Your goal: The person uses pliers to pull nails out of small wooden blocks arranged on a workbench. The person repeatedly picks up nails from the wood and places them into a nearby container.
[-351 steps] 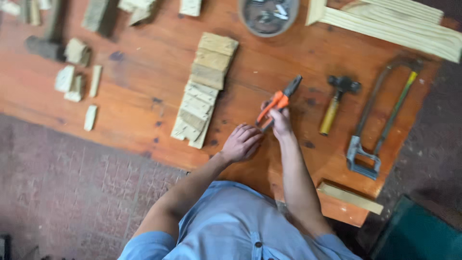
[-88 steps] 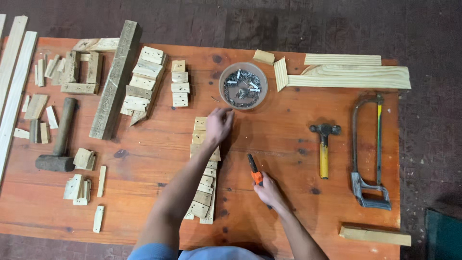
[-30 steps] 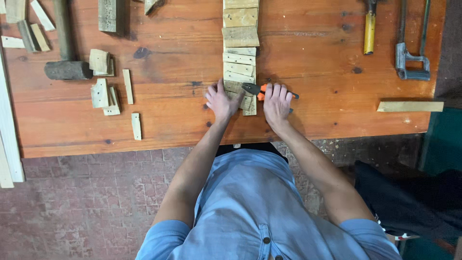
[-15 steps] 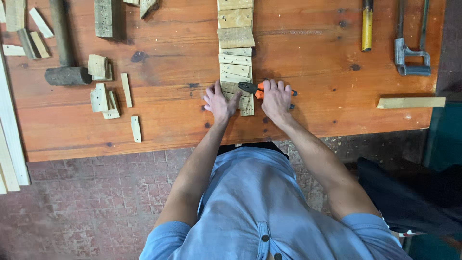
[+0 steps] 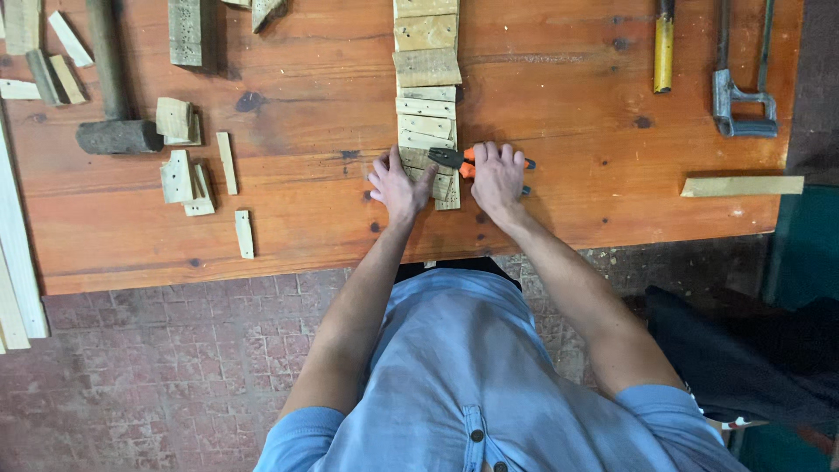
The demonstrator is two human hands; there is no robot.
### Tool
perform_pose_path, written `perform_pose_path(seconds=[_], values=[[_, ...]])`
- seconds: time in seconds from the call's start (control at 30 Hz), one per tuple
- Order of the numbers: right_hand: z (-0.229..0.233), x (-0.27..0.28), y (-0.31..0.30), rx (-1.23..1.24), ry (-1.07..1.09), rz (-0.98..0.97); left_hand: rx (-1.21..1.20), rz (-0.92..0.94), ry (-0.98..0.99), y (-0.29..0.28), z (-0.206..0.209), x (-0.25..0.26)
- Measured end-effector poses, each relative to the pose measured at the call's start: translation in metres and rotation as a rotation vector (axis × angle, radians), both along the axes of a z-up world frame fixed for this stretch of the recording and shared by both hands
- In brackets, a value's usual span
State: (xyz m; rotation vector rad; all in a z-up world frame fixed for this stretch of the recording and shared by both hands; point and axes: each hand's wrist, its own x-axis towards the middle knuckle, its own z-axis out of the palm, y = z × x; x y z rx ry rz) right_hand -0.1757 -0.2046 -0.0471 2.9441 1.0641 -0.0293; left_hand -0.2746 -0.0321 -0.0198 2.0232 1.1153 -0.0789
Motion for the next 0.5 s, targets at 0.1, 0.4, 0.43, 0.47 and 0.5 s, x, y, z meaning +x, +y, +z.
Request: perform_pose_path(seconds=[0.1, 0.4, 0.43, 0.47, 0.5], values=[[0.0, 0.005, -0.001, -0.046, 0.099, -0.019, -0.009, -0.008, 0.02, 0.001, -0.006, -0.002], [0.008, -0.01, 0.003, 0.013, -0.084, -0.01, 0.016, -0.014, 0.013, 0.0, -0.006, -0.002], [0.004, -0.013, 0.003, 0.009, -0.079, -0.013, 0.012, -0.017, 0.018, -0.002, -0.008, -0.004], [0.0, -0.015, 0.003, 0.009, -0.172, -0.003, 0.006, -0.021, 0.013, -0.003, -0.009, -0.006], [-0.003, -0.012, 0.008, 0.016, -0.272, 0.012, 0.005, -0.021, 0.002, 0.0, -0.01, -0.003]])
